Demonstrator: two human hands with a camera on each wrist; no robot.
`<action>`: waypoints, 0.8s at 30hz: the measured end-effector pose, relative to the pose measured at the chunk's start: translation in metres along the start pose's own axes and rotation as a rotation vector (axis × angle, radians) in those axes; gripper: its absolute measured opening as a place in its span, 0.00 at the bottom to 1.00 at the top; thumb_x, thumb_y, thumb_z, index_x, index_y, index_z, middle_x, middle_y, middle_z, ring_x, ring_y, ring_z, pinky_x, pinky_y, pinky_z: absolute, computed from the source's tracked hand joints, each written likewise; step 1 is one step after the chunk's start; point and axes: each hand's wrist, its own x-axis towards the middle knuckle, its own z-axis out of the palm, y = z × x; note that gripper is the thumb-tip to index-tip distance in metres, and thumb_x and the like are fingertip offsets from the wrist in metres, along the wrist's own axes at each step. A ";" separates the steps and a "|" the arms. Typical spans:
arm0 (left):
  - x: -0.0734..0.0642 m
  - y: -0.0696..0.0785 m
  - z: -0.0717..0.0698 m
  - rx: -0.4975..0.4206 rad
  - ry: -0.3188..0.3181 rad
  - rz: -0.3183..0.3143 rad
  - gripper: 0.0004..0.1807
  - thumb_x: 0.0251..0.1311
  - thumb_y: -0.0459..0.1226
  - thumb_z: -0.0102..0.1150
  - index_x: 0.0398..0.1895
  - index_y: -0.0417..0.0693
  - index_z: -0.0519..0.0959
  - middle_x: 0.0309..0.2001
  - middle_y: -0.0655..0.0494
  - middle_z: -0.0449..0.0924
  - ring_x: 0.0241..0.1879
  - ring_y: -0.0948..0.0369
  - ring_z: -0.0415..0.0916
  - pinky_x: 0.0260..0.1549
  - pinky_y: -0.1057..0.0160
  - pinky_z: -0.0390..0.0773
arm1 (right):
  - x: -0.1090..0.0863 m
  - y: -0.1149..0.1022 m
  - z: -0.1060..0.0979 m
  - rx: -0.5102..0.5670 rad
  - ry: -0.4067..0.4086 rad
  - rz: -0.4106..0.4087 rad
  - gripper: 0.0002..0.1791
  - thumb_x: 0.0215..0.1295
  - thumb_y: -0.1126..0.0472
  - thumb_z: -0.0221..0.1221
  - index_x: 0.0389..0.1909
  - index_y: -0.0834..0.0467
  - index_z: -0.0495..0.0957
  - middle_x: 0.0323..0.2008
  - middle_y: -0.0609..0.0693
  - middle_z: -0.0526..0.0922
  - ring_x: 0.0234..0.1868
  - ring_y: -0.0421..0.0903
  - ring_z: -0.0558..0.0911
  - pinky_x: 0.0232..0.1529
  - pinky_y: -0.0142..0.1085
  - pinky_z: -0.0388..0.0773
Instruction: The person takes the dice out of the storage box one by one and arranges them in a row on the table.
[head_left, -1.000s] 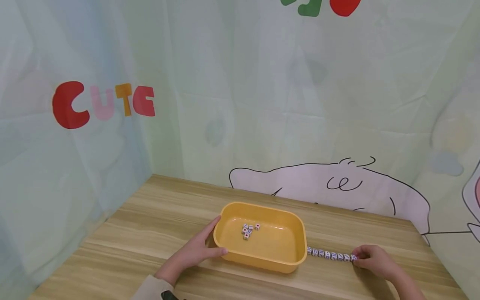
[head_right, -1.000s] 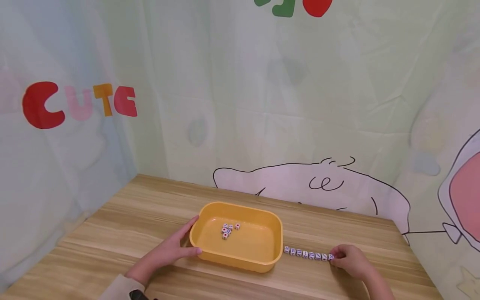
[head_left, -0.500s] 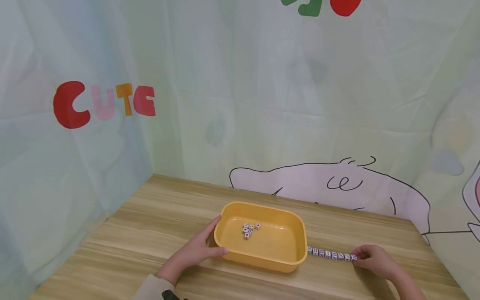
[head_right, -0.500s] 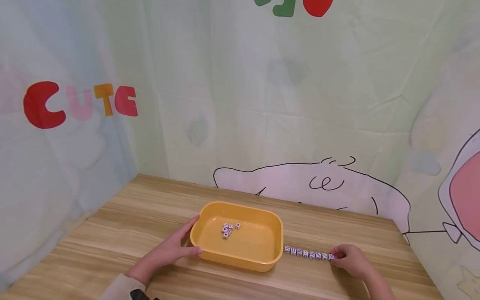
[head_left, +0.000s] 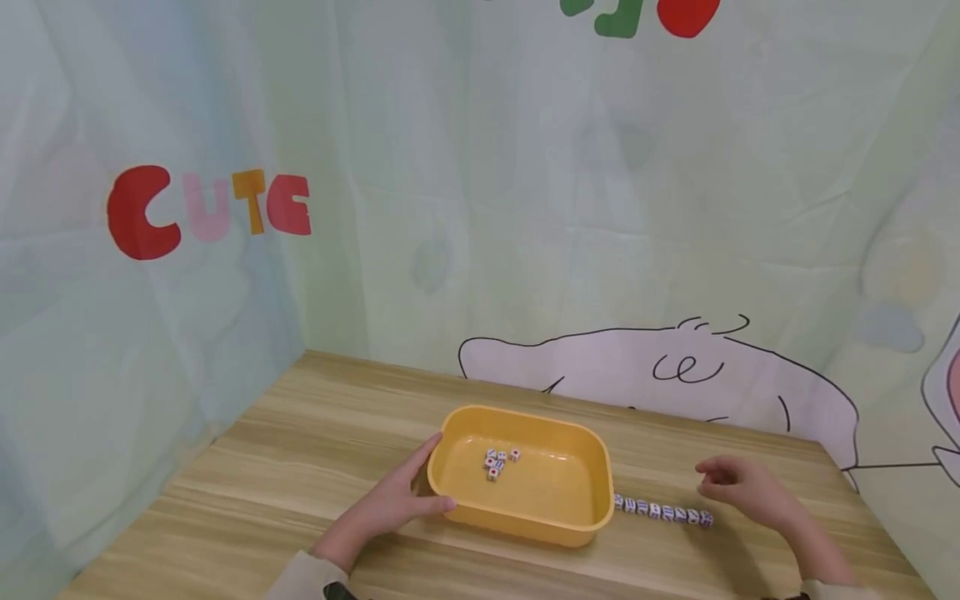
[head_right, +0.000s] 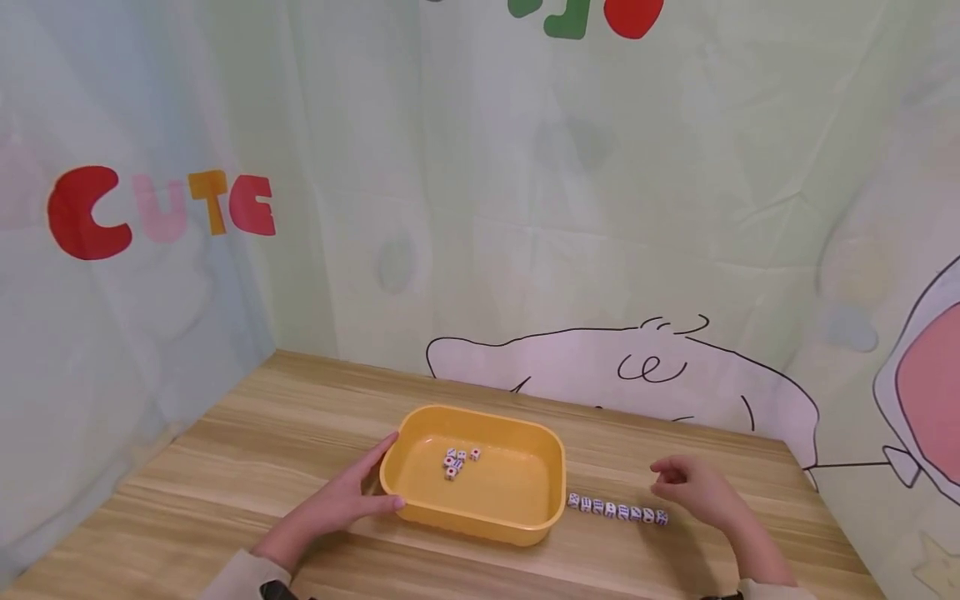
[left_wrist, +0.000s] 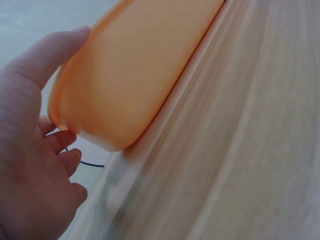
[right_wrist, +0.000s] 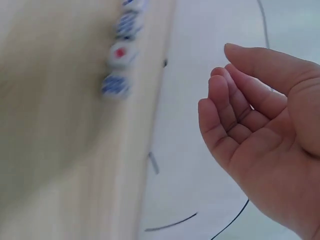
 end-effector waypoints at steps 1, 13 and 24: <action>0.000 0.000 0.000 0.002 0.000 0.005 0.55 0.49 0.47 0.73 0.77 0.50 0.50 0.75 0.43 0.49 0.74 0.42 0.42 0.68 0.35 0.42 | 0.003 -0.006 -0.001 0.007 -0.002 0.013 0.20 0.62 0.60 0.63 0.48 0.71 0.77 0.34 0.50 0.82 0.34 0.35 0.77 0.34 0.30 0.78; 0.000 -0.002 0.000 0.000 0.000 0.012 0.55 0.49 0.47 0.73 0.77 0.52 0.50 0.75 0.44 0.49 0.74 0.42 0.43 0.68 0.35 0.43 | 0.042 -0.073 0.019 0.080 -0.020 -0.085 0.19 0.62 0.60 0.63 0.50 0.68 0.78 0.34 0.49 0.81 0.37 0.43 0.79 0.36 0.34 0.80; -0.001 0.001 0.000 -0.011 0.002 0.003 0.55 0.48 0.46 0.73 0.77 0.51 0.51 0.75 0.43 0.49 0.74 0.42 0.43 0.68 0.35 0.43 | 0.077 -0.123 0.054 0.100 -0.072 -0.145 0.15 0.62 0.65 0.62 0.48 0.67 0.80 0.32 0.48 0.81 0.34 0.44 0.77 0.36 0.34 0.79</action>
